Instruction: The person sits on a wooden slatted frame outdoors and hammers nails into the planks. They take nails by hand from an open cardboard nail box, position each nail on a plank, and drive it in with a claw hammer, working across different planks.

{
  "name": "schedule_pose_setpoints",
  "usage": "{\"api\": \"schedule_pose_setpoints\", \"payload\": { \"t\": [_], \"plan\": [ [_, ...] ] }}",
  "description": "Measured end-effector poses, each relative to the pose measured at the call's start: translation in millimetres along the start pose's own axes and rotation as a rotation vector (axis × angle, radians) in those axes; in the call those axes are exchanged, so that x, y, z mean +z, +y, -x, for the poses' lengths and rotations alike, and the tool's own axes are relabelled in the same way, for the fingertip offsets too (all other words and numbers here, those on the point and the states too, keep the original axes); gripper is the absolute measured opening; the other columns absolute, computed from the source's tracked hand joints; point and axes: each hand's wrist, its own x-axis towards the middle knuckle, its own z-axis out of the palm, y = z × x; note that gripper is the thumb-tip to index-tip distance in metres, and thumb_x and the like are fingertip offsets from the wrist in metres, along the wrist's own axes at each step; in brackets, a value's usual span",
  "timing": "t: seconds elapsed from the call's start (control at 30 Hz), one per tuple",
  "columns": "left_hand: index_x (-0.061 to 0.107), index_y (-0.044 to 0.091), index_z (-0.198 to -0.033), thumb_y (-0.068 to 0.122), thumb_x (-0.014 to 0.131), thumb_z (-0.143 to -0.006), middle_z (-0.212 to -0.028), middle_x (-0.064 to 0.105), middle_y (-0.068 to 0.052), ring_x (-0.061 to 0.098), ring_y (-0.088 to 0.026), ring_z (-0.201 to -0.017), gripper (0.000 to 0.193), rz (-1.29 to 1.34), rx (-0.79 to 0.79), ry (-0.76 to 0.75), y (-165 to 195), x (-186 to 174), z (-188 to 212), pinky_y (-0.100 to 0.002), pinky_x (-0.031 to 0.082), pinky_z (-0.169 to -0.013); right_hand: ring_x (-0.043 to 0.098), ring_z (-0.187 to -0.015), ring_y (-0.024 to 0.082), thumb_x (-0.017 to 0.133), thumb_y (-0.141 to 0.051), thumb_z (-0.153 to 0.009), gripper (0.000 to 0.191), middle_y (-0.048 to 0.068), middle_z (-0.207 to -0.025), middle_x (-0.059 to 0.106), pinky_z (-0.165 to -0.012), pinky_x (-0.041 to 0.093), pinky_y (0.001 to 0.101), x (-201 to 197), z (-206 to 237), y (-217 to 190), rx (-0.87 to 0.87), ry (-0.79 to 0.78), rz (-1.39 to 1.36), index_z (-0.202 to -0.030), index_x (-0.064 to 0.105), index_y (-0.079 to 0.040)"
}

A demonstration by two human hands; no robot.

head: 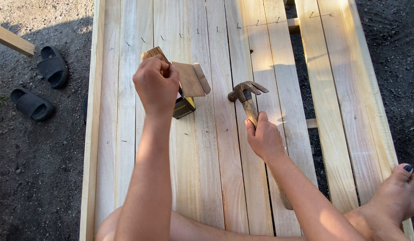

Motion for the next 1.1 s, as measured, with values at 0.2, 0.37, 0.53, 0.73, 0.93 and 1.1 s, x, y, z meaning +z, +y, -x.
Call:
{"api": "schedule_pose_setpoints", "payload": {
  "t": [0.2,0.37,0.53,0.73,0.93,1.1],
  "plan": [
    [0.068,0.003,-0.084,0.004,0.076,-0.085,-0.091,0.077,-0.008,0.074,-0.013,-0.073,0.008,0.423,-0.089,-0.009,67,55,116,-0.027,0.062,-0.068,0.068,-0.08,0.052,0.056,-0.04,-0.102,0.039,0.03,-0.079,0.069,-0.071,0.053,0.0591,-11,5,3,-0.012,-0.034,-0.007,-0.107,0.051,-0.001],
    [0.074,0.004,-0.098,0.01,0.078,-0.089,-0.083,0.075,-0.007,0.067,-0.014,-0.063,0.012,0.524,-0.413,-0.224,70,73,191,-0.028,0.055,-0.059,0.067,-0.077,0.052,0.057,-0.04,-0.099,0.04,0.028,-0.076,0.068,-0.067,0.051,0.0611,-39,12,38,0.013,-0.043,0.119,-0.11,0.05,-0.003],
    [0.076,0.006,-0.104,0.009,0.074,-0.095,-0.094,0.074,-0.007,0.066,-0.013,-0.077,0.01,0.523,-0.373,-0.001,76,94,224,-0.027,0.054,-0.065,0.067,-0.077,0.051,0.057,-0.039,-0.1,0.041,0.028,-0.075,0.068,-0.068,0.052,0.0606,-34,14,53,-0.008,-0.059,0.102,-0.11,0.049,-0.001],
    [0.077,0.008,-0.105,0.009,0.073,-0.096,-0.094,0.071,-0.003,0.064,-0.011,-0.077,0.01,0.482,-0.554,0.155,73,102,233,-0.026,0.054,-0.065,0.067,-0.075,0.051,0.058,-0.036,-0.099,0.038,0.027,-0.076,0.068,-0.064,0.051,0.0608,-28,11,60,-0.097,-0.003,0.045,-0.103,0.049,0.001],
    [0.076,0.005,-0.105,0.007,0.073,-0.096,-0.095,0.073,-0.004,0.066,-0.01,-0.084,0.01,0.461,-0.428,0.056,80,96,231,-0.028,0.053,-0.072,0.068,-0.073,0.05,0.06,-0.035,-0.1,0.039,0.027,-0.076,0.068,-0.062,0.052,0.0592,-33,8,61,-0.077,-0.033,0.032,-0.104,0.048,0.002],
    [0.076,0.007,-0.103,0.012,0.076,-0.092,-0.091,0.076,-0.002,0.067,-0.01,-0.075,0.012,0.484,-0.676,-0.082,86,96,230,-0.028,0.058,-0.07,0.072,-0.069,0.043,0.058,-0.035,-0.1,0.038,0.023,-0.073,0.069,-0.056,0.058,0.0512,-36,10,56,-0.015,-0.094,0.031,-0.107,0.05,0.001]
  ]
}}
